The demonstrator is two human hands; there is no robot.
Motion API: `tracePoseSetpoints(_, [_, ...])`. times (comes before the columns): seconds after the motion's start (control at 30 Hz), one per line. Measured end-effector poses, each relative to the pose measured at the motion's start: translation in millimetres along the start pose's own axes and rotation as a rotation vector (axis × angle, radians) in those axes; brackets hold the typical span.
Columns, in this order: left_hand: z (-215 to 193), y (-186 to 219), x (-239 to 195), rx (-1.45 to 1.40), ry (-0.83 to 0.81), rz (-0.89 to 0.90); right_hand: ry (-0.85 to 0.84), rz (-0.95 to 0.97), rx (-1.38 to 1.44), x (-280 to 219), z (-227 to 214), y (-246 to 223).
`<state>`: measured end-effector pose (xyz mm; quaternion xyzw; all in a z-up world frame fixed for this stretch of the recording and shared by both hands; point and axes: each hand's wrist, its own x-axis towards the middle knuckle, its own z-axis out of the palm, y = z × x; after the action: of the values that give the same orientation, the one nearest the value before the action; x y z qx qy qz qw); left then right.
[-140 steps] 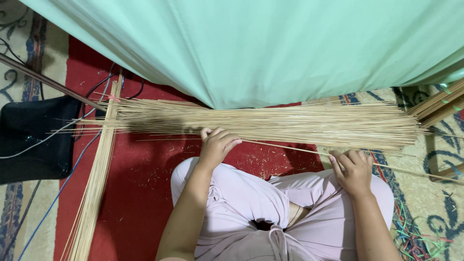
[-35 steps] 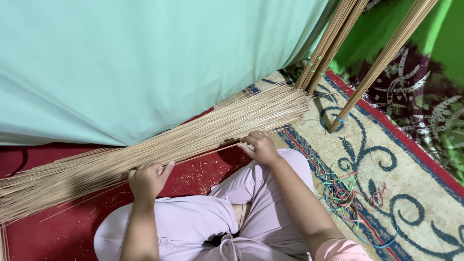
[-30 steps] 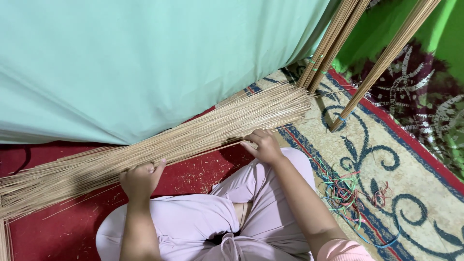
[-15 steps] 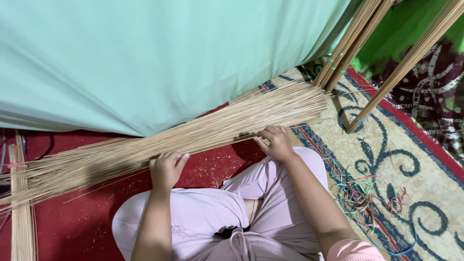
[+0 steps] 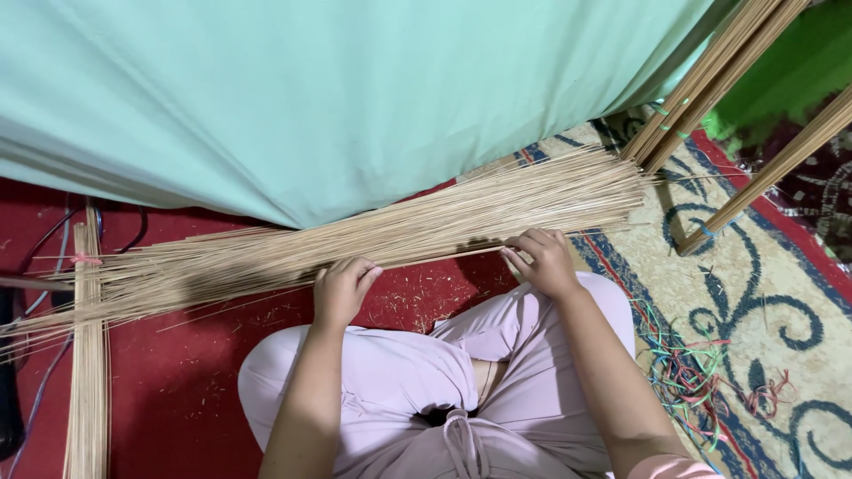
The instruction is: The person weaves thin wooden sticks into a mat or screen using a manual frame.
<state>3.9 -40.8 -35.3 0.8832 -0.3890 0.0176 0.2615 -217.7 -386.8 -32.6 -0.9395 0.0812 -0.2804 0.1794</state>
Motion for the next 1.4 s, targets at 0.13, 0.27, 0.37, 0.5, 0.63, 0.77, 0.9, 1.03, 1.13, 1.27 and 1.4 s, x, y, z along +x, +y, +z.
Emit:
tracePoseSetpoints(0.13, [10,1,1,-0.017,-0.01,0.025,-0.002,-0.073,-0.074,4,1,-9])
tracePoseSetpoints(0.27, [22,4,1,-0.1,-0.025,0.2,-0.079,-0.142,-0.063,4,9,-15])
tracePoseSetpoints(0.37, [21,1,0,-0.049,-0.045,0.203,-0.07,-0.09,-0.11,0,11,3])
tracePoseSetpoints(0.5, [13,-15,0,0.075,-0.054,0.094,0.008,0.117,-0.197,-32,26,88])
tracePoseSetpoints(0.63, [23,-14,-1,0.052,-0.072,0.08,-0.1,0.182,-0.179,-21,17,43])
tracePoseSetpoints(0.77, [29,-4,0,-0.017,-0.099,0.132,-0.286,0.026,-0.055,-11,27,-2])
tracePoseSetpoints(0.9, [17,4,2,-0.027,-0.011,0.174,-0.323,-0.052,-0.003,-4,26,-12])
tracePoseSetpoints(1.03, [11,16,2,-0.086,0.043,0.167,-0.316,-0.077,-0.02,-6,29,-2])
tracePoseSetpoints(1.13, [15,17,1,-0.044,0.078,0.147,-0.322,-0.069,0.051,-8,33,2])
tracePoseSetpoints(1.27, [16,20,2,0.04,0.144,0.133,-0.345,-0.071,0.049,-7,35,3])
tracePoseSetpoints(1.4, [26,12,1,0.061,0.171,0.121,-0.352,-0.027,0.115,0,25,-11])
